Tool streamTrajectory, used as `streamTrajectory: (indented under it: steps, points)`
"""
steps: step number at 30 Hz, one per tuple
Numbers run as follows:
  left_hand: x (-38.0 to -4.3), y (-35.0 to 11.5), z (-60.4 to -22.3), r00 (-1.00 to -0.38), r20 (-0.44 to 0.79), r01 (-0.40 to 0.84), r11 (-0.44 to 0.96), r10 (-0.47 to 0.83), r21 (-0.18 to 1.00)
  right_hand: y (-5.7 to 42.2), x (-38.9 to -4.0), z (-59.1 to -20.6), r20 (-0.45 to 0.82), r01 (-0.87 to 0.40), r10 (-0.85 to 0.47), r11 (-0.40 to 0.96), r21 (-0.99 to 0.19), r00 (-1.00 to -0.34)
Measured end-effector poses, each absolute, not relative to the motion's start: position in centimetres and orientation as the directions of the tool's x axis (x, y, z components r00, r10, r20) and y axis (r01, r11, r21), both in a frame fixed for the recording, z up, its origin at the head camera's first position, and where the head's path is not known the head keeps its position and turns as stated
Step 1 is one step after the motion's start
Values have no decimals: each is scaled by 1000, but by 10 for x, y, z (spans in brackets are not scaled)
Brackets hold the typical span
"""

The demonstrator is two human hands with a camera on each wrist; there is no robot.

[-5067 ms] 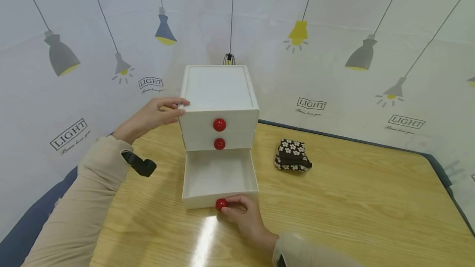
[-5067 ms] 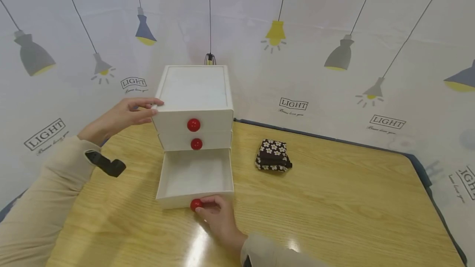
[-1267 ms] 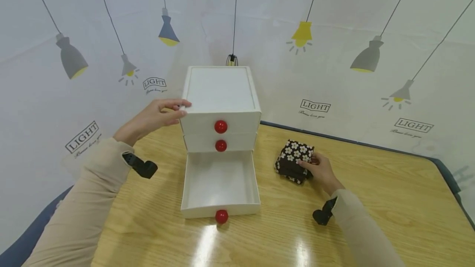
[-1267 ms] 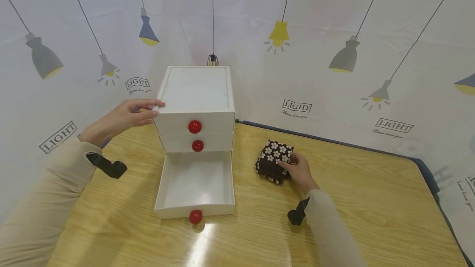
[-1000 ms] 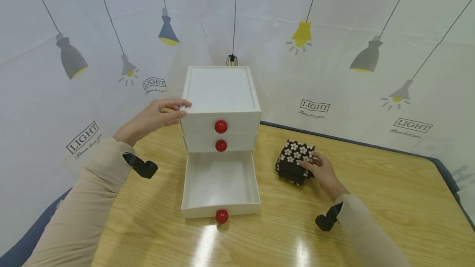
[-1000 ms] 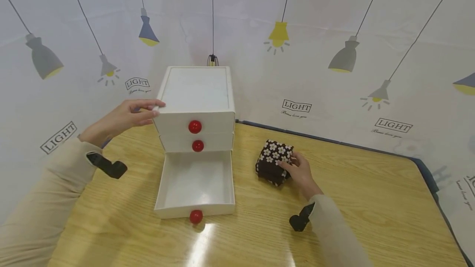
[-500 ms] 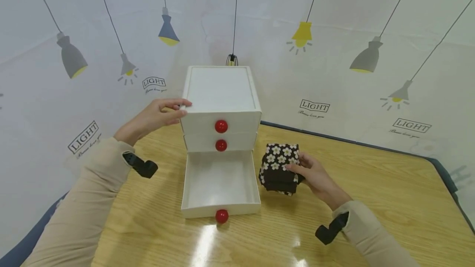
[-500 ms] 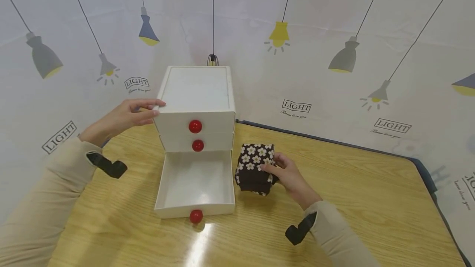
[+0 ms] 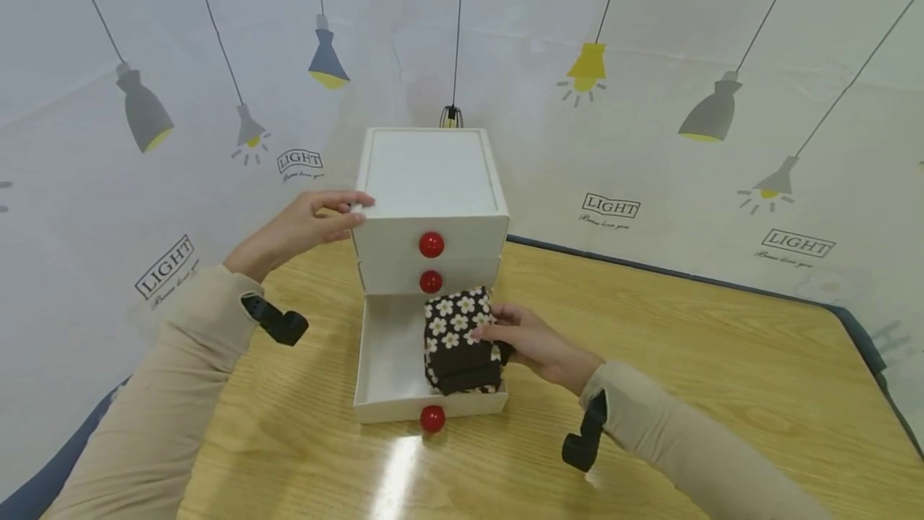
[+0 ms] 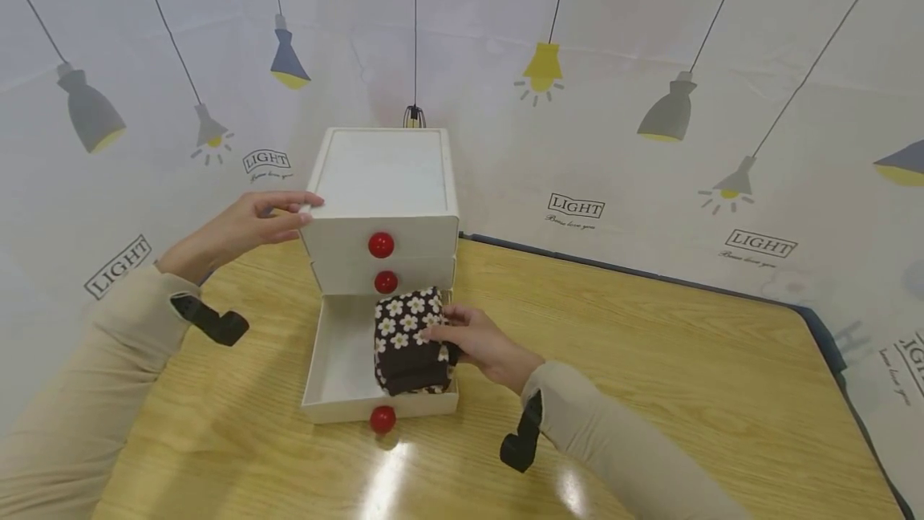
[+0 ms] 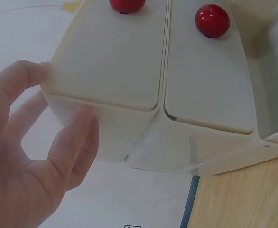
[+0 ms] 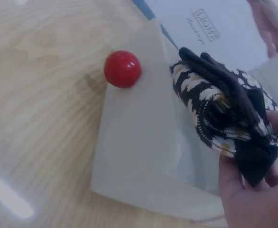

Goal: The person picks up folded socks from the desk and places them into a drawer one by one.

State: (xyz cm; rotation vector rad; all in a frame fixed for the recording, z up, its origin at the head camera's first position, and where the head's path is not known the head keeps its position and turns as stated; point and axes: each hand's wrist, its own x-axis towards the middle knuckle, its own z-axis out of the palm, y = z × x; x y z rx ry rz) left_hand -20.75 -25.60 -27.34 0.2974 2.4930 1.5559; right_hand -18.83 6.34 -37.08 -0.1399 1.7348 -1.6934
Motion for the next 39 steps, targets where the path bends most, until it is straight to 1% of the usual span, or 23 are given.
streamTrajectory:
  steps: [3,9,12,17,19,27,33,39]
  points:
    - [-208,-256,-274,-963,-50,71,429,264,900,49,-189,-374,-431,393,-496,186,-901,-754]
    - [-209,-256,-274,-962,-50,75,434,269,898,30,-195,-379,-466,396,-383,250,-883,-798]
    - [-210,-258,-275,-963,-47,77,435,266,897,21,-196,-382,-458,370,-353,290,-883,-816]
    - [-210,-257,-274,-961,-37,89,430,275,898,6,-194,-388,-421,289,-323,384,-877,-847]
    - [-210,-256,-274,-960,-38,88,427,277,900,2,-193,-390,-423,285,-311,403,-870,-851]
    - [-210,-257,-274,-953,-46,88,420,298,903,-7,-197,-394,-441,300,-304,414,-859,-844]
    - [-209,-255,-272,-954,-49,85,420,296,904,-8,-200,-397,-407,276,-299,394,-877,-863]
    - [-210,-257,-274,-955,-48,84,421,293,903,-6,-200,-397,-337,202,-327,385,-901,-883]
